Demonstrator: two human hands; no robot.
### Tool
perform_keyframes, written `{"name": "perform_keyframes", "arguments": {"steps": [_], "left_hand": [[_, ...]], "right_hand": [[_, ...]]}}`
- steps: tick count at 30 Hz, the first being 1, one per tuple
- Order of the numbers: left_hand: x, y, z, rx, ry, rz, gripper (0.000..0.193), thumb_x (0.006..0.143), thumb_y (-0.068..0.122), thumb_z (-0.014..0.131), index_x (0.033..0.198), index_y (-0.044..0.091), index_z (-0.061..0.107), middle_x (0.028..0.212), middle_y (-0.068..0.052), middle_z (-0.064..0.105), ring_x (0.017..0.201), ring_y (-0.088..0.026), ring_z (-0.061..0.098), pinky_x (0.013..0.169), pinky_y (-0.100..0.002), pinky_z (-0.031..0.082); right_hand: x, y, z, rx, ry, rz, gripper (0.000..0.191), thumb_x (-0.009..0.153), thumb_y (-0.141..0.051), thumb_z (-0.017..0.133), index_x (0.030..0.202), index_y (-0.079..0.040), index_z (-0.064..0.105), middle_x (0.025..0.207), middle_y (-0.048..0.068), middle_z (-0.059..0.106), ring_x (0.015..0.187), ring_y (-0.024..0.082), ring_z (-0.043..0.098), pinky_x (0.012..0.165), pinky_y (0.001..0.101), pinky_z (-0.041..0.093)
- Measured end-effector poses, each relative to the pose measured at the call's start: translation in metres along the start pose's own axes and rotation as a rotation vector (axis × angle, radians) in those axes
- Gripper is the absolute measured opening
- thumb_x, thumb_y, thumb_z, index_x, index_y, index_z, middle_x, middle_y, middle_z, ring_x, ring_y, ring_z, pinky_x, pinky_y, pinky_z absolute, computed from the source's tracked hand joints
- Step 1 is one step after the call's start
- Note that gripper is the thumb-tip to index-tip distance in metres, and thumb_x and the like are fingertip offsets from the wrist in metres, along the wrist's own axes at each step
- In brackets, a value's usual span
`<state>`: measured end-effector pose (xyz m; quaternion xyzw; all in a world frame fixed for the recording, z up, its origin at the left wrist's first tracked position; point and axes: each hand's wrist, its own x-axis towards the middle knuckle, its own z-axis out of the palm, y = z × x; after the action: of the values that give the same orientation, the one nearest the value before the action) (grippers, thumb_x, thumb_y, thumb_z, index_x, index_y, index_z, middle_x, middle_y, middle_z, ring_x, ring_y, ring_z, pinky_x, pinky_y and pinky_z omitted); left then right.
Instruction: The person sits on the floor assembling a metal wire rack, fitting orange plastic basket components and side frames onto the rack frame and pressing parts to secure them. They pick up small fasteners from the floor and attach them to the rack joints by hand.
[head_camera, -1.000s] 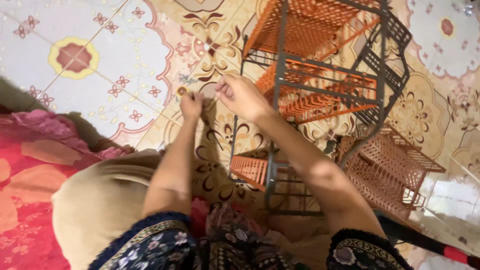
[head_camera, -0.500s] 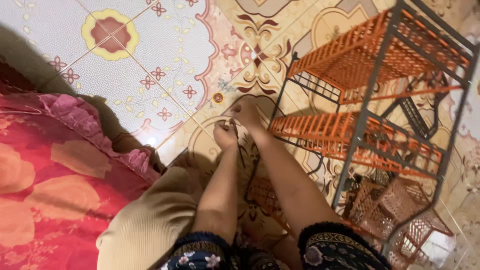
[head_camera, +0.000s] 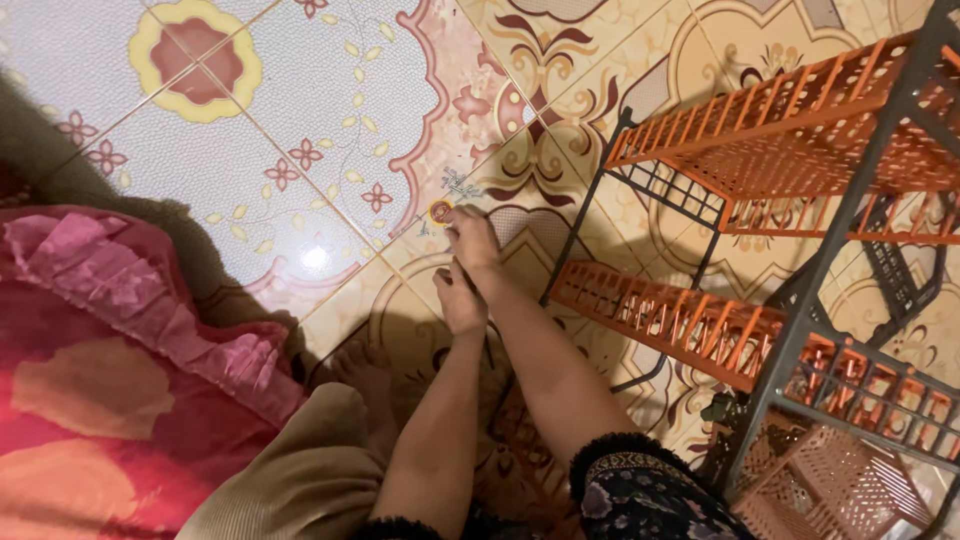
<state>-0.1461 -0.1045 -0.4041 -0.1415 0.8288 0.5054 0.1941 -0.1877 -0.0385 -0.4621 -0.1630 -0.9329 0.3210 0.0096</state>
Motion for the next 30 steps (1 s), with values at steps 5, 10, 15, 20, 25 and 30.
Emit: {"name": "perform_keyframes", "arguments": {"steps": [5,10,15,20,25,30], "left_hand": [[0.005,-0.003,-0.001,-0.299,-0.114,-0.353,0.044,0.083,0.040,0.041,0.104,0.001,0.042,0.098,-0.022,0.056,0.093,-0.037,0.051,0.082,-0.041,0.037],[0.007,-0.011,0.010,-0.051,-0.171,-0.084,0.048,0.078,0.031,0.050,0.112,0.000,0.039,0.100,-0.023,0.055,0.094,-0.038,0.052,0.078,-0.041,0.041],[0.011,-0.026,0.016,0.232,-0.205,0.125,0.041,0.080,0.023,0.057,0.113,0.003,0.044,0.111,-0.022,0.050,0.093,-0.038,0.053,0.076,-0.041,0.044],[0.014,-0.026,0.022,0.304,-0.079,0.157,0.048,0.072,0.013,0.061,0.114,0.004,0.040,0.112,-0.024,0.044,0.090,-0.040,0.051,0.072,-0.042,0.045],[0.012,-0.007,0.025,0.249,0.014,0.186,0.043,0.074,0.014,0.059,0.111,0.001,0.042,0.104,-0.026,0.045,0.089,-0.043,0.049,0.076,-0.046,0.043],[0.005,0.013,0.021,0.133,-0.052,0.254,0.036,0.074,0.017,0.061,0.102,-0.001,0.046,0.105,-0.026,0.043,0.089,-0.044,0.048,0.077,-0.047,0.040]], "right_hand": [[-0.003,-0.003,0.007,-0.101,0.001,-0.071,0.020,0.066,-0.006,0.066,0.084,-0.007,0.059,0.087,0.013,0.054,0.081,0.032,0.053,0.068,0.0393,0.044],[0.001,0.005,0.012,-0.155,-0.061,-0.010,0.014,0.073,-0.006,0.061,0.086,-0.005,0.057,0.089,0.013,0.054,0.080,0.033,0.054,0.068,0.0417,0.044],[0.004,0.010,0.022,-0.237,-0.070,0.041,0.012,0.073,-0.005,0.057,0.085,-0.005,0.058,0.089,0.013,0.054,0.082,0.033,0.055,0.069,0.0420,0.046],[0.008,0.023,0.028,-0.273,-0.112,0.077,0.021,0.067,-0.005,0.057,0.088,-0.004,0.057,0.094,0.016,0.055,0.087,0.033,0.055,0.072,0.0401,0.046],[0.017,0.027,0.011,-0.007,-0.187,0.105,0.022,0.070,0.000,0.052,0.088,-0.006,0.063,0.098,0.018,0.057,0.092,0.032,0.055,0.078,0.0397,0.045],[0.045,-0.025,-0.042,-0.131,-0.261,0.137,0.019,0.071,0.004,0.049,0.086,0.000,0.060,0.102,0.023,0.054,0.092,0.037,0.055,0.075,0.0411,0.046]]}}
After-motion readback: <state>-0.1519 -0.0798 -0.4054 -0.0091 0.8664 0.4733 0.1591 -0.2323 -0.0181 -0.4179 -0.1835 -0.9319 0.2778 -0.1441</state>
